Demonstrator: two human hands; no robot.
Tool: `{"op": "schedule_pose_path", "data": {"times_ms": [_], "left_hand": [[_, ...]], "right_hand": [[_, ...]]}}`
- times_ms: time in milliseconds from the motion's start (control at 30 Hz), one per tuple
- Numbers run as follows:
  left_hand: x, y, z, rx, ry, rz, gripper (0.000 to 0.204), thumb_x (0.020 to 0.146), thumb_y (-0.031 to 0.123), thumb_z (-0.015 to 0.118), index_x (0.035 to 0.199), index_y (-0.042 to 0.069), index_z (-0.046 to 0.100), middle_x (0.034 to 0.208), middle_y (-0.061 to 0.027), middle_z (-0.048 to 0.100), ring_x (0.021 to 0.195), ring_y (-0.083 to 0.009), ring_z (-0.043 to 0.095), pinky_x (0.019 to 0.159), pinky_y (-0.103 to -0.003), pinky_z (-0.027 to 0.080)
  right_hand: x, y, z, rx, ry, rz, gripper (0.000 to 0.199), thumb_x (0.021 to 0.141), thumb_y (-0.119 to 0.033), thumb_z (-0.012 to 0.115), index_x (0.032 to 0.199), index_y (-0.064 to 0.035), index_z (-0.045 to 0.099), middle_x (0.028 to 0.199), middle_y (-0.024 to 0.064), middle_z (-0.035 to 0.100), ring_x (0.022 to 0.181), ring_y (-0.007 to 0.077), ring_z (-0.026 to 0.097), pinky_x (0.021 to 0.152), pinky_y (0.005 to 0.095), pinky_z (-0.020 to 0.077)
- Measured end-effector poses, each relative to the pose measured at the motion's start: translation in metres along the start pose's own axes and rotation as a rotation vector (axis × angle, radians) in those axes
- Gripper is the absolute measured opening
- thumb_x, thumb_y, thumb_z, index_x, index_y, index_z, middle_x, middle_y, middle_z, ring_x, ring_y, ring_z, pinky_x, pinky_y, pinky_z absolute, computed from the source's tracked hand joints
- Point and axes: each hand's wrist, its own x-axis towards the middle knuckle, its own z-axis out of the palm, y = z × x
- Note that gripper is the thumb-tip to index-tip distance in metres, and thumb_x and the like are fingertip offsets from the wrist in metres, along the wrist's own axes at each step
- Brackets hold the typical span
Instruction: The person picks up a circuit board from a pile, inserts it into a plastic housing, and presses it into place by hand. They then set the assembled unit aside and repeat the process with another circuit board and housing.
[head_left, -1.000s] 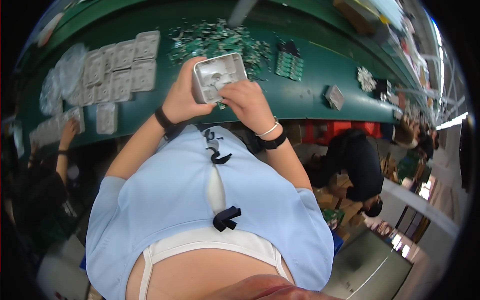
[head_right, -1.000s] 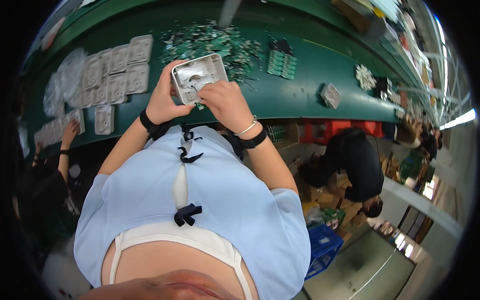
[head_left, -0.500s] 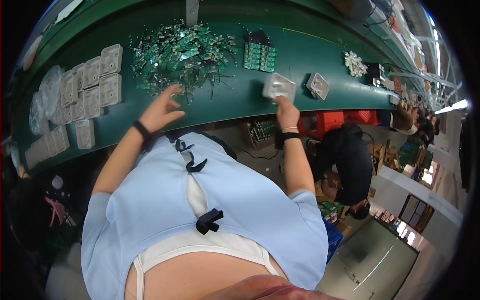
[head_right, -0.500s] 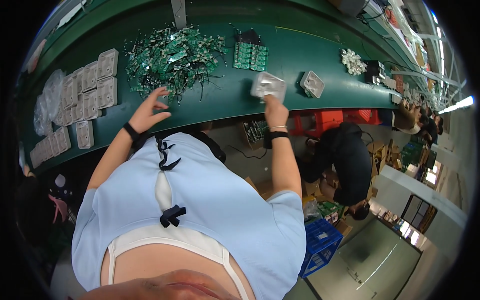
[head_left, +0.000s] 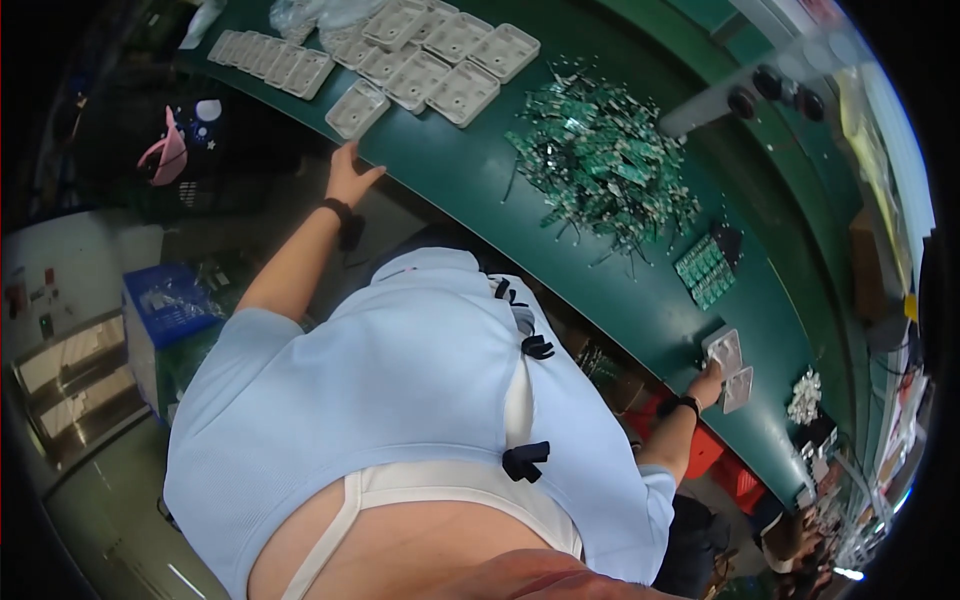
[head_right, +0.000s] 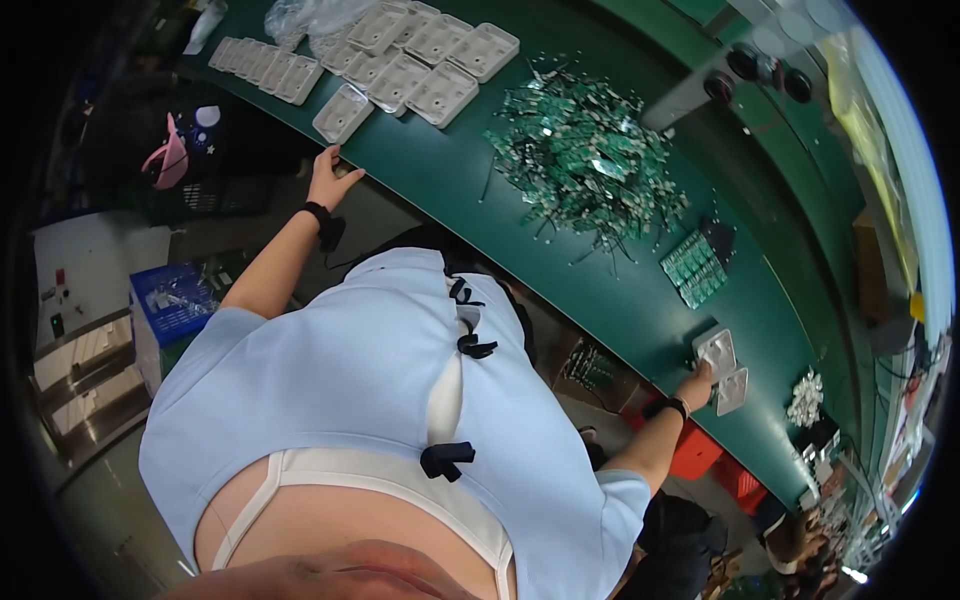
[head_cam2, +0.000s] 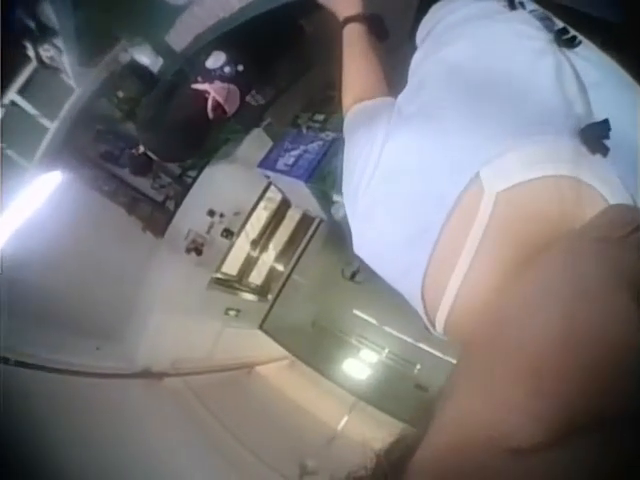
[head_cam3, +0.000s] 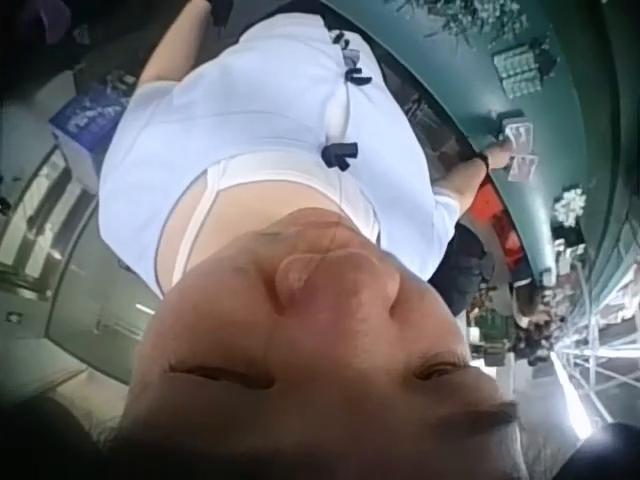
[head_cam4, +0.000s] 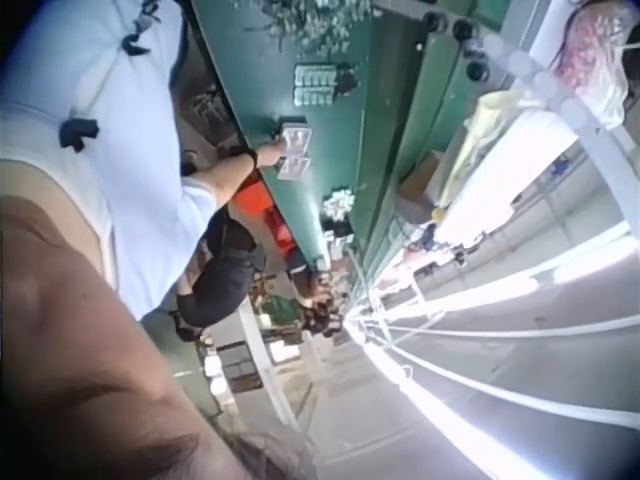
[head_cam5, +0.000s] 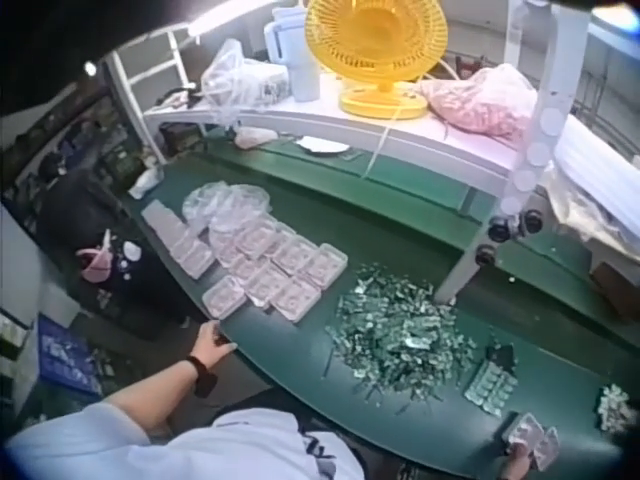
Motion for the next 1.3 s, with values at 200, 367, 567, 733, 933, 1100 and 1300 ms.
{"op": "schedule_pose_path", "data": {"times_ms": [200,367,567,733,933,1100,1300], "left_hand": [[0.062,-0.016,-0.01,0.266,0.038,-0.043,0.105,0.062,0.032,0.091,0.144,-0.002,0.035,0.145,-0.0245,0.037,0.133,-0.0384,0.042,0.112,-0.043,0.037],[0.102,-0.039,-0.021,0.284,-0.028,-0.022,0.114,0.056,0.028,0.093,0.146,-0.003,0.03,0.145,-0.0248,0.036,0.135,-0.0403,0.039,0.114,-0.043,0.035],[0.128,-0.071,-0.01,0.181,0.015,0.029,0.115,0.053,0.021,0.091,0.147,0.001,0.028,0.145,-0.0258,0.034,0.135,-0.0418,0.037,0.114,-0.043,0.035],[0.141,-0.077,-0.016,0.149,-0.024,0.143,0.114,0.053,0.017,0.09,0.148,0.003,0.028,0.144,-0.0242,0.035,0.133,-0.042,0.038,0.114,-0.044,0.035],[0.13,-0.055,-0.036,0.331,-0.2,0.048,0.111,0.052,0.019,0.089,0.145,0.001,0.032,0.142,-0.0232,0.035,0.13,-0.0416,0.039,0.112,-0.045,0.036],[0.122,-0.069,-0.044,0.235,-0.157,0.215,0.104,0.053,0.021,0.087,0.142,0.001,0.036,0.14,-0.0232,0.037,0.129,-0.0414,0.04,0.111,-0.044,0.037],[0.093,0.008,-0.065,-0.19,-0.199,0.34,0.099,0.056,0.021,0.085,0.14,0.0,0.038,0.136,-0.0227,0.042,0.127,-0.0399,0.044,0.11,-0.042,0.037]], "right_hand": [[0.003,-0.026,-0.02,-0.147,0.134,0.178,0.035,0.092,-0.012,0.052,0.123,-0.0034,0.065,0.122,0.0189,0.066,0.117,0.0406,0.06,0.094,0.0469,0.0491],[0.0,-0.196,-0.015,0.317,0.145,-0.045,0.028,0.088,-0.007,0.061,0.116,-0.0012,0.065,0.113,0.0181,0.065,0.101,0.034,0.065,0.088,0.0408,0.0528],[-0.036,-0.48,-0.024,0.648,-0.438,-0.348,0.03,0.084,-0.023,0.078,0.105,-0.0041,0.071,0.084,0.0136,0.07,0.074,0.024,0.068,0.069,0.033,0.0539],[-0.031,-0.552,0.041,0.281,-0.48,-0.385,0.031,0.081,-0.025,0.079,0.098,-0.0005,0.07,0.079,0.0169,0.068,0.07,0.0274,0.067,0.065,0.0343,0.0537],[-0.021,-0.555,0.051,0.792,-0.918,-0.059,0.018,0.09,-0.017,0.072,0.094,-0.0001,0.07,0.09,0.0102,0.071,0.08,0.0211,0.071,0.066,0.0308,0.0558],[-0.012,-0.567,0.01,1.652,-1.135,0.348,0.012,0.098,-0.01,0.062,0.104,-0.0019,0.068,0.104,0.0061,0.07,0.092,0.0173,0.069,0.068,0.0254,0.0567],[-0.004,-0.583,-0.057,1.993,-1.05,0.315,0.014,0.098,-0.006,0.061,0.11,-0.0005,0.065,0.106,0.0083,0.069,0.094,0.0176,0.069,0.073,0.0245,0.0564]]}}
